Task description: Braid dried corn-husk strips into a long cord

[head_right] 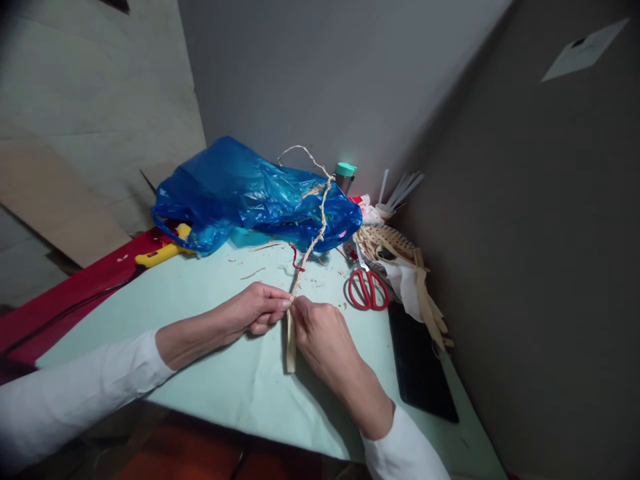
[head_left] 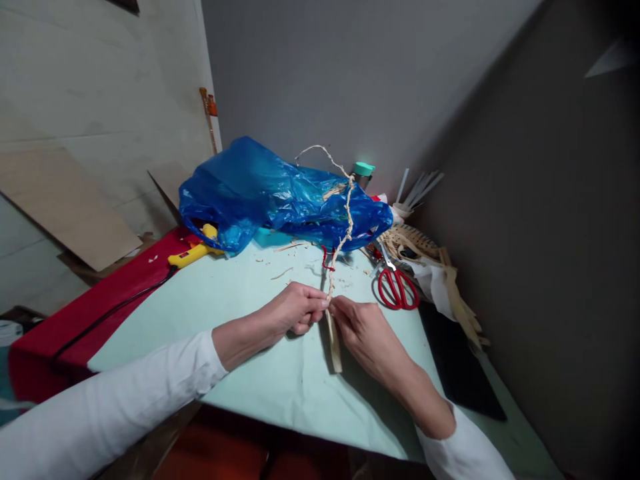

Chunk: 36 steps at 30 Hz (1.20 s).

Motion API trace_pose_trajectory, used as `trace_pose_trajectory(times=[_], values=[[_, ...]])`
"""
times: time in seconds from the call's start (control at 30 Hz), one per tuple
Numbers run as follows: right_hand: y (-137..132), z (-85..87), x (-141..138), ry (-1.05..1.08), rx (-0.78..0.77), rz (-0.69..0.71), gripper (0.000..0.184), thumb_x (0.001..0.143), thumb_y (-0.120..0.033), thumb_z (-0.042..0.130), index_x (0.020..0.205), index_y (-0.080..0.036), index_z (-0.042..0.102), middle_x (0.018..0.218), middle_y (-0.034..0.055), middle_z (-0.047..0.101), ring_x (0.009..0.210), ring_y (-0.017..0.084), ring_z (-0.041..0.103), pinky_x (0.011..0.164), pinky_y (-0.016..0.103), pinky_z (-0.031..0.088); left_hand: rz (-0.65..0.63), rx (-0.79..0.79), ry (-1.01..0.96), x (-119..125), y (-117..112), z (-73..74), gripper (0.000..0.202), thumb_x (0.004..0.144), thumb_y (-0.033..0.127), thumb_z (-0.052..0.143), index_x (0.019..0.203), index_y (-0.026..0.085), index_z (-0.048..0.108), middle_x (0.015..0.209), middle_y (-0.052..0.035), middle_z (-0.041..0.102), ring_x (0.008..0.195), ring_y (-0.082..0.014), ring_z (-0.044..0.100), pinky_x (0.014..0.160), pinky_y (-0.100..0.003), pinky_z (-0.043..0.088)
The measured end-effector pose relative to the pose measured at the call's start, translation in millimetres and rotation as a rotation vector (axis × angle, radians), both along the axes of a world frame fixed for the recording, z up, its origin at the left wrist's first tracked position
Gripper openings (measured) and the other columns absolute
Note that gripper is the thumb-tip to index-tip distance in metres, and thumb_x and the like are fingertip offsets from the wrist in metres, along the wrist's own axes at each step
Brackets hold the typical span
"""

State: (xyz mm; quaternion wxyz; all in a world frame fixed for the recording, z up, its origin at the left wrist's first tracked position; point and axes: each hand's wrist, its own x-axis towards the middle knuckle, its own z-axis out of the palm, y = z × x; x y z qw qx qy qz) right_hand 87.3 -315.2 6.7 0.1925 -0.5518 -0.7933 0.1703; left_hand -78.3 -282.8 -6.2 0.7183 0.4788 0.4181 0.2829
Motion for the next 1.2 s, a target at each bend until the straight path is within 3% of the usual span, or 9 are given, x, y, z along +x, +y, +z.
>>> trace_pose_trajectory(times=[0.1, 0.2, 0.37, 0.53, 0.73, 0.9, 0.97, 1.07, 1.2], values=[[-3.9, -2.1, -2.1, -0.202, 0.131, 0.001, 0.024, 0.091, -0.023, 0.04, 0.072, -0.017, 0.054, 0.056, 0.0023, 0.056, 0.047, 0.011, 0.037, 0.053, 0.028, 0.019, 0.037, 0.175, 0.136, 1.1, -2.1, -5.4, 0.026, 0.078, 0.026, 0.055, 0.055, 0.015, 0.054, 0.041, 0.0053, 0.04, 0.034, -0.0033, 0.025, 0.039, -0.024, 0.011], [-7.3, -6.6, -3.5, -0.252, 0.211, 0.093, 0.02, 0.09, -0.021, 0.041, 0.08, -0.016, 0.058, 0.059, 0.0032, 0.062, 0.046, 0.012, 0.044, 0.053, 0.029, 0.018, 0.089, 0.292, 0.189, 2.6, -4.3, -10.3, 0.024, 0.075, 0.023, 0.054, 0.053, 0.014, 0.055, 0.04, 0.0068, 0.034, 0.037, -0.0035, 0.022, 0.042, -0.024, 0.012], [-10.2, -16.9, -4.8, -0.286, 0.461, 0.23, 0.016, 0.087, -0.014, 0.044, 0.087, -0.014, 0.06, 0.059, 0.0012, 0.063, 0.046, 0.012, 0.048, 0.05, 0.03, 0.017, 0.142, 0.204, 0.127, 2.2, -7.0, -7.0, 0.019, 0.074, 0.026, 0.058, 0.059, 0.014, 0.058, 0.041, 0.0092, 0.027, 0.039, -0.0039, 0.018, 0.043, -0.025, 0.009], [-12.7, -21.3, -8.8, -0.271, 0.669, 0.285, 0.02, 0.087, -0.007, 0.045, 0.072, -0.014, 0.057, 0.06, 0.0014, 0.058, 0.048, 0.012, 0.048, 0.05, 0.029, 0.02, 0.123, 0.205, 0.079, -0.9, -7.5, -2.3, 0.021, 0.077, 0.03, 0.059, 0.075, 0.012, 0.068, 0.039, 0.0059, 0.039, 0.038, -0.0053, 0.029, 0.042, -0.023, 0.012], [-15.7, -14.3, -8.1, -0.084, 0.436, 0.245, 0.027, 0.092, -0.022, 0.046, 0.068, -0.016, 0.056, 0.059, 0.0005, 0.058, 0.049, 0.01, 0.047, 0.052, 0.027, 0.024, 0.119, 0.156, -0.003, -1.1, -8.9, 3.2, 0.02, 0.075, 0.029, 0.064, 0.08, 0.01, 0.068, 0.065, -0.0008, 0.06, 0.042, -0.0015, 0.024, 0.043, -0.022, 0.011], [-9.7, -2.6, -5.3, 0.33, 0.241, -0.106, 0.021, 0.094, -0.03, 0.045, 0.083, -0.017, 0.057, 0.077, 0.0037, 0.064, 0.068, 0.013, 0.057, 0.065, 0.024, 0.037, 0.107, 0.154, 0.025, 0.0, -8.8, 4.9, 0.022, 0.077, 0.031, 0.061, 0.076, 0.01, 0.066, 0.044, 0.0094, 0.029, 0.042, -0.0037, 0.017, 0.044, -0.024, 0.008], [-4.7, -1.9, -5.4, 0.446, 0.041, -0.1, 0.019, 0.094, -0.035, 0.046, 0.096, -0.018, 0.055, 0.082, 0.0035, 0.065, 0.072, 0.015, 0.058, 0.068, 0.025, 0.039, 0.093, 0.159, 0.032, 0.7, -8.2, 2.9, 0.021, 0.076, 0.031, 0.06, 0.075, 0.01, 0.064, 0.045, 0.0096, 0.029, 0.042, -0.0041, 0.017, 0.045, -0.024, 0.008], [1.1, -6.6, -7.5, 0.499, -0.204, -0.012, 0.022, 0.096, -0.038, 0.041, 0.095, -0.019, 0.052, 0.072, -0.0004, 0.059, 0.066, 0.014, 0.053, 0.062, 0.025, 0.038, 0.077, 0.187, 0.022, 1.7, -8.2, 0.7, 0.017, 0.076, 0.028, 0.059, 0.076, 0.012, 0.059, 0.05, 0.0085, 0.034, 0.044, -0.004, 0.02, 0.045, -0.023, 0.011], [2.9, -14.0, -10.4, 0.489, -0.227, -0.019, 0.027, 0.097, -0.039, 0.038, 0.083, -0.019, 0.05, 0.071, -0.001, 0.053, 0.066, 0.013, 0.047, 0.061, 0.024, 0.034, 0.051, 0.198, 0.02, 2.5, -11.4, 2.6, 0.016, 0.078, 0.029, 0.057, 0.079, 0.013, 0.054, 0.056, 0.0082, 0.039, 0.046, -0.0034, 0.022, 0.046, -0.021, 0.014]])
